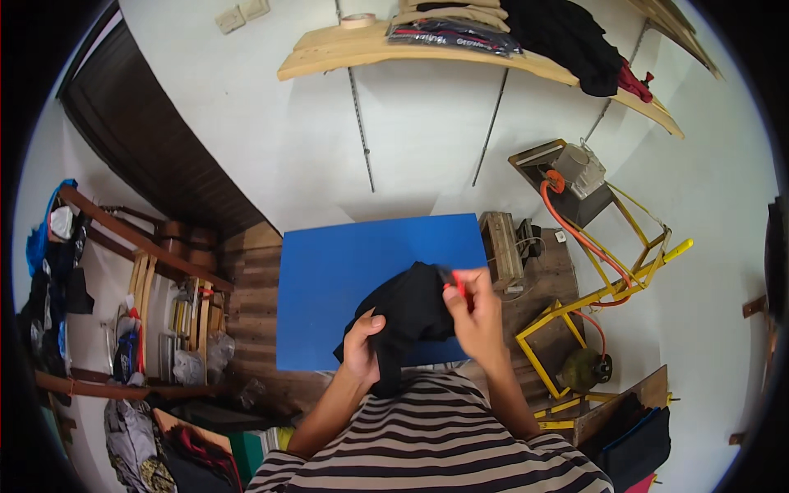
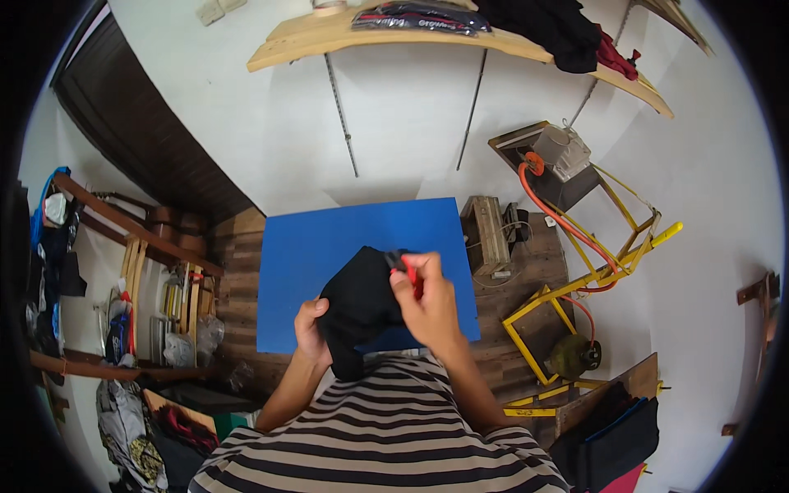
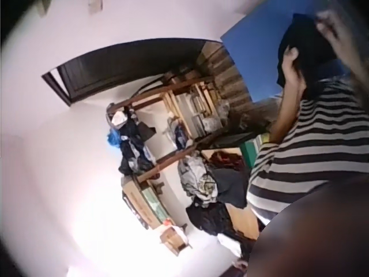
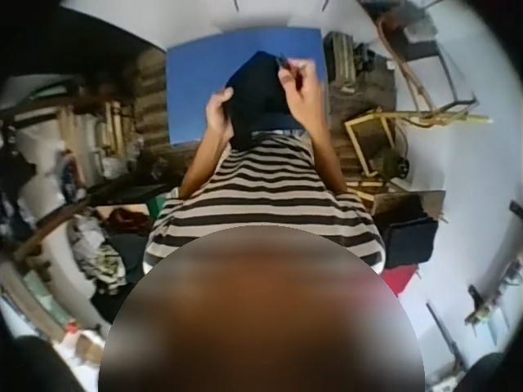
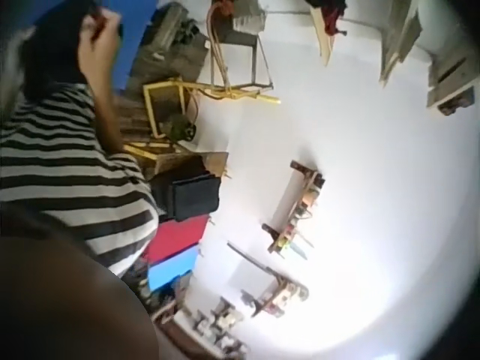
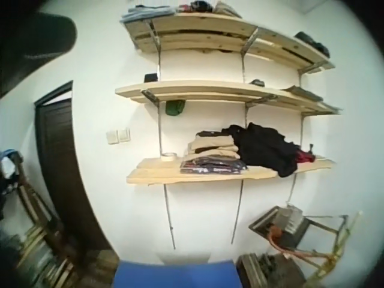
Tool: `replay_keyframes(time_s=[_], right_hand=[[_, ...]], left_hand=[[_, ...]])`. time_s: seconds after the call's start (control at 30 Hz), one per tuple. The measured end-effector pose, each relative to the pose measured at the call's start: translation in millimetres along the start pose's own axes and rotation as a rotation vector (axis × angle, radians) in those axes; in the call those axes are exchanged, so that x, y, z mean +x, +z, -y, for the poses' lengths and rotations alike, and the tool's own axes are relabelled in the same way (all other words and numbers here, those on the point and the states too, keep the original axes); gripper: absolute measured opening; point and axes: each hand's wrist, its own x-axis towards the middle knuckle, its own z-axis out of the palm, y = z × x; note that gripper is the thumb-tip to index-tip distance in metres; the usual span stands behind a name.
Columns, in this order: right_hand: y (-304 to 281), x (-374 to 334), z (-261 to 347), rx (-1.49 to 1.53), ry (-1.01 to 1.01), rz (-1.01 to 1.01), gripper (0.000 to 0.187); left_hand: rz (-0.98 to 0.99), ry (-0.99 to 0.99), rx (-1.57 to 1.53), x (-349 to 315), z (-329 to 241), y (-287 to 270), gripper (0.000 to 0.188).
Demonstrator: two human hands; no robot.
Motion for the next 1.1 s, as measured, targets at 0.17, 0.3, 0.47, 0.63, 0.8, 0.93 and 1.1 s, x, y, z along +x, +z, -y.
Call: replay_keyframes(time_s=[0.17, 0.3, 0.47, 0.63, 0.8, 0.93, 1.1], right_hand=[[12, -8, 4, -0.044, -0.107, -0.020, 0.022], [14, -13, 1, -0.155, -0.166, -0.052, 0.022], [17, -12, 3, -0.107, -0.183, -0.080, 0.020], [20, -11, 2, -0.133, -0.155, -0.036, 0.021], [18, -9, 3, -0.030, -0.166, -0.042, 0.020], [10, -3, 5, -0.132, -0.149, -0.010, 0.024], [9, 2, 2, -0.096, -0.100, -0.052, 0.022]], left_hand=[[-0.055, 0.038, 0.065, -1, 1, 13, 0.055], [-0.057, 0.048, 0.045, -2, 6, 16, 0.056], [-0.038, 0.053, 0.105, -1, 1, 19, 0.055], [-0.055, 0.051, 0.165, -3, -1, 17, 0.050], [-0.047, 0.048, 0.156, -1, 0, 15, 0.047], [-0.047, 0.031, 0.174, 5, 1, 17, 0.045], [0.035, 0.006, 0.178, 14, 4, 10, 0.058]])
